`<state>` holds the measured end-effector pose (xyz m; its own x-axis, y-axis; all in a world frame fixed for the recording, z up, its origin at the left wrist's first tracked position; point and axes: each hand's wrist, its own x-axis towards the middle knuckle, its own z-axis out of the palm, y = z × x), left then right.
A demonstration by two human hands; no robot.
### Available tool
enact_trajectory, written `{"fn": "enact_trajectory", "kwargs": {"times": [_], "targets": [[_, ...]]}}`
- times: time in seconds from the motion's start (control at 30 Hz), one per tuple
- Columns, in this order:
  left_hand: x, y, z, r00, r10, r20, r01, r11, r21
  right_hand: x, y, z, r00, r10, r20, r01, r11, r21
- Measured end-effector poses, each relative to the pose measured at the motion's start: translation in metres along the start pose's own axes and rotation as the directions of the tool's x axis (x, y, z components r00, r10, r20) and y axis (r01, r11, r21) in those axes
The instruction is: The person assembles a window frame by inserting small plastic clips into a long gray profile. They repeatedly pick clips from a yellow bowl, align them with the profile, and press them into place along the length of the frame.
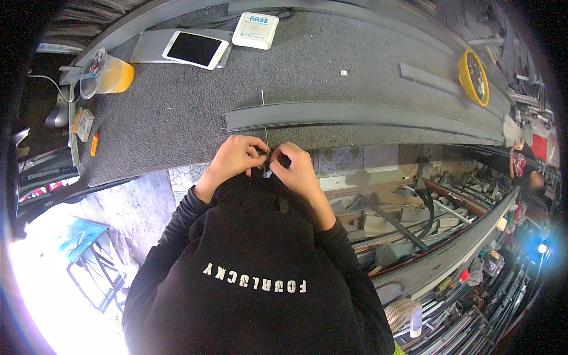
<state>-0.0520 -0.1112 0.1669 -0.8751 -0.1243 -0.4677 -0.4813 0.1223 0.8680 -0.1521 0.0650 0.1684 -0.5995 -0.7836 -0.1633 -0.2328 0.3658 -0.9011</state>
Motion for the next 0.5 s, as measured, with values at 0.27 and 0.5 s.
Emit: {"fn": "enact_trajectory", "kwargs": {"times": [0.27,0.5], "targets": [[-0.0005,0.0004,-0.0004,1.0,0.01,-0.007,-0.01,0.999,0.031,0.0025,-0.0013,0.0011,1.0,0.012,0.008,-0.012,0.999,-0.04],[-0.0003,0.0009,-0.0007,1.0,-0.007,0.003,0.007,0.999,0.047,0.0029,-0.0039,-0.0004,1.0,0.002,0.029,-0.001,0.999,-0.053]]}}
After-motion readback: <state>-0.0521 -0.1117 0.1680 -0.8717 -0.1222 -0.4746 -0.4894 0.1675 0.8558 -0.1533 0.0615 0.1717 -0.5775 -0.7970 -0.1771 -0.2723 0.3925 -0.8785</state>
